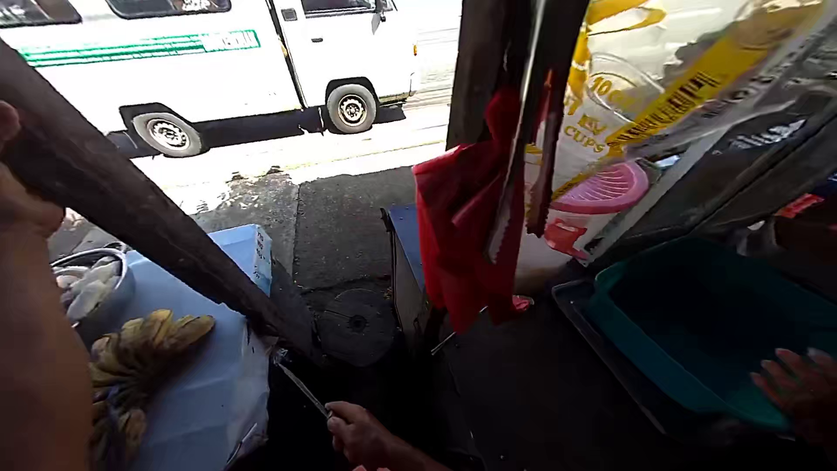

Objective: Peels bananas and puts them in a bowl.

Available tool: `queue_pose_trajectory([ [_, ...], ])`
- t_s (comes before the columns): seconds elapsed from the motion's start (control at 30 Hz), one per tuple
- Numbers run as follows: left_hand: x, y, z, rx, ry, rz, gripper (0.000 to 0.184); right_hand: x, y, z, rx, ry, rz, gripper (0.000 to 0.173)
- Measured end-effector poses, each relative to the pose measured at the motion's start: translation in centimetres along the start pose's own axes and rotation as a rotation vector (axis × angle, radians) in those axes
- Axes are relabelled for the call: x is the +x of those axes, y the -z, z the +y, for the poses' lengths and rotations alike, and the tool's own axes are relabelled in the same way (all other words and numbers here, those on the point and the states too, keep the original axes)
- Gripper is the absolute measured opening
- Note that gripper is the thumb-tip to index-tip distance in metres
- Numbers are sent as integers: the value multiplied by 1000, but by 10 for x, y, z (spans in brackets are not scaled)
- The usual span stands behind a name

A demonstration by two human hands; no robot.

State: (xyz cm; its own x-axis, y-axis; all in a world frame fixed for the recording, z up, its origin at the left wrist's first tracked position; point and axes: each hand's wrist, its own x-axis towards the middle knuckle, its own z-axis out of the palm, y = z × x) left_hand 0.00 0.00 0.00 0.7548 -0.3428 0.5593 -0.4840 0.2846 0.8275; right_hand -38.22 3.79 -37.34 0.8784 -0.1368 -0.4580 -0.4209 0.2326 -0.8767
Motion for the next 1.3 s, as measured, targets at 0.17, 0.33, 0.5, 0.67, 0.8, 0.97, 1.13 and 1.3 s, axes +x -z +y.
queue_pose_trajectory([
  [0.17,-28,71,27,316,63,-99,32,5,-6,-11,-66,-16,-19,49],
  [0.33,-146,181,14,218,147,85,39,13,-14,-8,-42,64,-62,49],
  [0.5,-350,267,-21,270,580,413,35,31,-29,-22,-11,101,-124,51],
  [0.67,-527,311,-40,536,979,653,33,76,-56,-51,-123,122,-226,55],
  [0.8,-599,309,-27,660,1248,705,35,111,-97,-77,-165,166,-273,54],
  [0.97,-622,319,-34,653,1319,625,37,164,-161,-102,-134,255,-243,57],
  [1.13,-601,332,-40,638,1296,530,38,224,-200,-111,-166,393,-81,58],
  [1.3,-579,349,-39,639,1203,466,37,248,-209,-104,-258,468,95,55],
])
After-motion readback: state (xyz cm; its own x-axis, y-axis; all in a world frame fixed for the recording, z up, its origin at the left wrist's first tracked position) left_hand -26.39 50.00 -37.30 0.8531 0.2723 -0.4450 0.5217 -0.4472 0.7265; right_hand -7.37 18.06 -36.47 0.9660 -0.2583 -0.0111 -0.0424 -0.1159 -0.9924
